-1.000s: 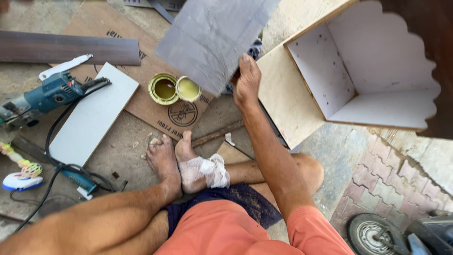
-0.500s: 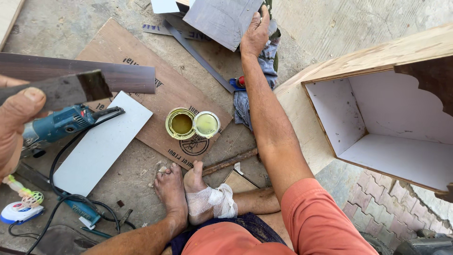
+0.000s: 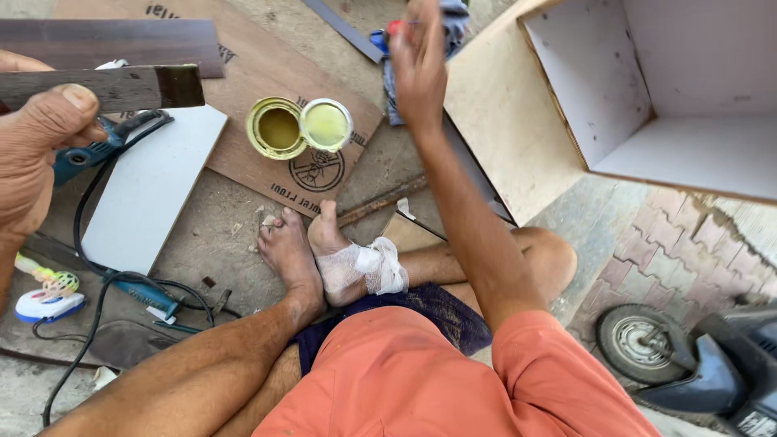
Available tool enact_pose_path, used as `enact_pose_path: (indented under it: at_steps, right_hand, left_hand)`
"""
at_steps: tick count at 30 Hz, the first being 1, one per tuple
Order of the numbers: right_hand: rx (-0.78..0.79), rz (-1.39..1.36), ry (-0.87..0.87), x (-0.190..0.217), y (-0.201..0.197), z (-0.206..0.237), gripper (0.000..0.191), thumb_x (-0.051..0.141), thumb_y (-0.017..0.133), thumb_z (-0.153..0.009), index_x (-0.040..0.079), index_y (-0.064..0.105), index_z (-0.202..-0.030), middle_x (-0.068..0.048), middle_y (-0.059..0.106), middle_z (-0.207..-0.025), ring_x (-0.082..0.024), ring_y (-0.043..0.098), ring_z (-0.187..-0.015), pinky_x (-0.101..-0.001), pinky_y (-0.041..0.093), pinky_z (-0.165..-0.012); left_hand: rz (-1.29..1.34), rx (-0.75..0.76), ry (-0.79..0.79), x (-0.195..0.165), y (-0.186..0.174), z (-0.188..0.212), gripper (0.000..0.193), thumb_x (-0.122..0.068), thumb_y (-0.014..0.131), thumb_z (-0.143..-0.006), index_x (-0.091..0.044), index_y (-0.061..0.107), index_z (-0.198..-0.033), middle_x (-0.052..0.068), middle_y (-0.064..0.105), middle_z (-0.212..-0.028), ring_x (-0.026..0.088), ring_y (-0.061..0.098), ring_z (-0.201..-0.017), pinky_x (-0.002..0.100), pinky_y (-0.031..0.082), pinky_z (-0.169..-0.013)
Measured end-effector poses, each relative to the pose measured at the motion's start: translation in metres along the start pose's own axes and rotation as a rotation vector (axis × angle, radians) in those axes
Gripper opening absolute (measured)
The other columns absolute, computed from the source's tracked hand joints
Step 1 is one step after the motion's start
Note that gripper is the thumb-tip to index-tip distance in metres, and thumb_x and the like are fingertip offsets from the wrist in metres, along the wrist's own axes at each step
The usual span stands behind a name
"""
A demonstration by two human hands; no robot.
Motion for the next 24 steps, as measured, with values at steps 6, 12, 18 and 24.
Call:
enact_pose_path:
  at_steps: [6, 12, 18, 24]
  right_hand:
    - [0.401, 0.153, 0.113, -0.006, -0.052, 0.181, 0.06, 0.01, 0.068, -0.101, 0.004, 0.043, -0.155, -0.018, 0.066, -0.14, -0.026, 0.069, -0.125, -0.0379, 0.057, -0.104]
    - [0.345, 0.211, 0.288, -0.041, -0.104, 0.256, 0.054, 0.014, 0.075, -0.095, 0.006, 0.056, -0.144, -0.015, 0.07, -0.132, -0.024, 0.072, -0.116, -0.0365, 0.059, -0.097]
    - [0.251, 0.221, 0.246, -0.04, -0.122, 0.243, 0.047, 0.017, 0.073, -0.098, 0.007, 0.06, -0.142, -0.013, 0.072, -0.129, -0.022, 0.073, -0.114, -0.0357, 0.061, -0.098]
    - [0.313, 0.284, 0.264, -0.041, -0.165, 0.232, 0.045, 0.019, 0.072, -0.099, 0.007, 0.061, -0.141, -0.012, 0.074, -0.128, -0.023, 0.072, -0.113, -0.0367, 0.06, -0.098]
  left_hand:
    - [-0.153, 0.151, 0.282, -0.017, -0.001, -0.033, 0.02, -0.02, 0.071, -0.117, -0.003, 0.061, -0.118, 0.013, 0.072, -0.101, 0.018, 0.074, -0.091, 0.03, 0.063, -0.082]
    - [-0.714, 0.128, 0.224, -0.089, 0.049, -0.045, 0.019, -0.019, 0.077, -0.105, -0.001, 0.073, -0.11, 0.019, 0.072, -0.083, 0.026, 0.069, -0.065, 0.041, 0.056, -0.053]
    - [-0.502, -0.045, 0.134, -0.085, 0.07, -0.064, 0.014, -0.022, 0.079, -0.096, -0.01, 0.075, -0.101, 0.006, 0.073, -0.085, 0.012, 0.07, -0.071, 0.03, 0.056, -0.058]
    - [-0.362, -0.126, 0.156, -0.063, 0.094, -0.046, 0.005, -0.009, 0.077, -0.098, -0.007, 0.077, -0.102, 0.008, 0.076, -0.091, 0.018, 0.071, -0.079, 0.034, 0.057, -0.066]
Point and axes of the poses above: each hand's wrist, its own z-axis away from the middle knuckle, its own y-axis out of the palm, x = y × z, the point moved 6 cm from there along -z, towards the middle knuckle
